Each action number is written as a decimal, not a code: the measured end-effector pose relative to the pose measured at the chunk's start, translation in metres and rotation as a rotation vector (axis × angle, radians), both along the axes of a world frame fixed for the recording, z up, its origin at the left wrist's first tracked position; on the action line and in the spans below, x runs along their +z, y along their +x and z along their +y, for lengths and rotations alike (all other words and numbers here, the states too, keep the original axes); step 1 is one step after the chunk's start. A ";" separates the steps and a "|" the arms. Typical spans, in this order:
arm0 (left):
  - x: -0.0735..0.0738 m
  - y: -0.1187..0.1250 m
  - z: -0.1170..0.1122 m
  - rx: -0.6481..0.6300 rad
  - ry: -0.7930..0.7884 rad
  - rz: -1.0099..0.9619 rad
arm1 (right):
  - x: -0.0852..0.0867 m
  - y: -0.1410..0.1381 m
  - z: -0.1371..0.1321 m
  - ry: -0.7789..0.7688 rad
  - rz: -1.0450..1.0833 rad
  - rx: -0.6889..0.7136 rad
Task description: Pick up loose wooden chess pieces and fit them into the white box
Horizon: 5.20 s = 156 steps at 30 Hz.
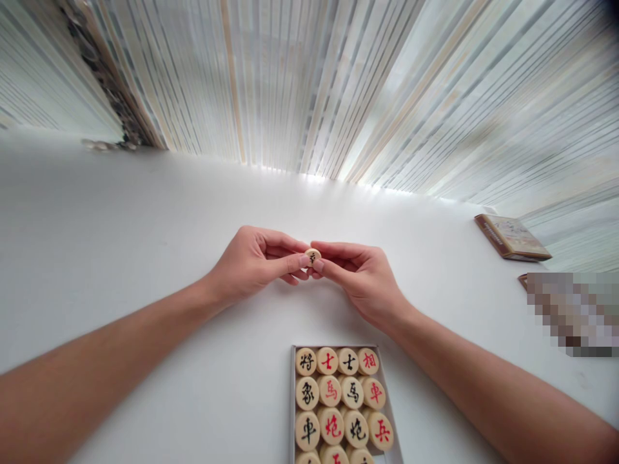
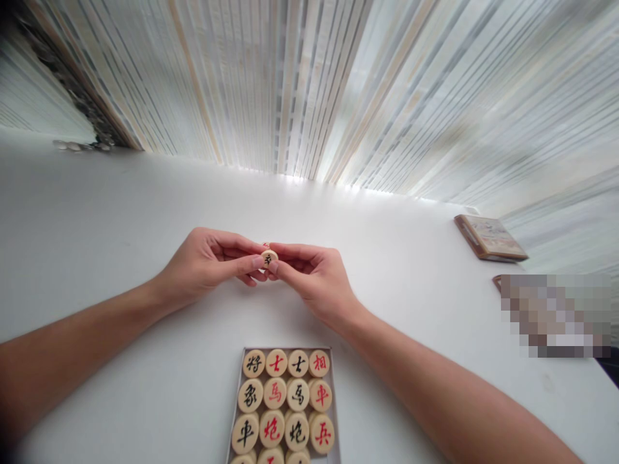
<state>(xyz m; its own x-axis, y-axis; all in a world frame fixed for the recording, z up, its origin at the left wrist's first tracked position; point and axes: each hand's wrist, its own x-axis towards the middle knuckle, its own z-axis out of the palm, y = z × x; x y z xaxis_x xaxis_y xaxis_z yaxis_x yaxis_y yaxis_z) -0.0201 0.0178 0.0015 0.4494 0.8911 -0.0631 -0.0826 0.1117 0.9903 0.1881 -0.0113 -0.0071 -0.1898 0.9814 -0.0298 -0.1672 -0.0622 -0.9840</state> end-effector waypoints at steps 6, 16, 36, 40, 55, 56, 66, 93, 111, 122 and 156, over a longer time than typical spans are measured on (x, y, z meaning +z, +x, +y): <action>-0.002 0.001 -0.001 0.024 0.027 0.008 | -0.004 0.000 0.003 0.039 0.008 -0.043; -0.006 0.002 0.000 0.087 0.133 0.054 | -0.003 0.000 0.003 0.137 -0.015 -0.041; -0.006 0.001 0.000 0.061 0.111 0.038 | -0.006 0.002 0.006 0.010 -0.038 -0.042; -0.005 0.000 0.002 0.057 0.091 0.050 | -0.006 0.003 0.007 -0.038 0.004 -0.027; -0.007 0.000 0.005 0.049 0.128 0.042 | -0.005 0.006 0.009 -0.078 0.007 0.062; -0.008 0.000 0.005 0.048 0.139 0.045 | -0.004 0.006 0.009 -0.074 0.001 0.066; -0.007 0.001 0.003 0.037 0.109 0.017 | -0.005 0.004 0.010 -0.104 -0.022 0.073; -0.014 -0.001 -0.003 -0.127 0.295 0.059 | 0.003 0.005 0.008 -0.088 -0.079 0.182; -0.013 0.000 -0.004 -0.054 0.292 0.126 | 0.004 0.003 0.005 -0.101 -0.088 0.165; -0.009 0.000 -0.002 -0.051 0.217 0.058 | 0.001 0.009 0.009 -0.048 -0.023 0.263; -0.007 0.002 -0.004 0.044 0.294 0.157 | 0.002 0.001 0.005 0.103 -0.100 0.099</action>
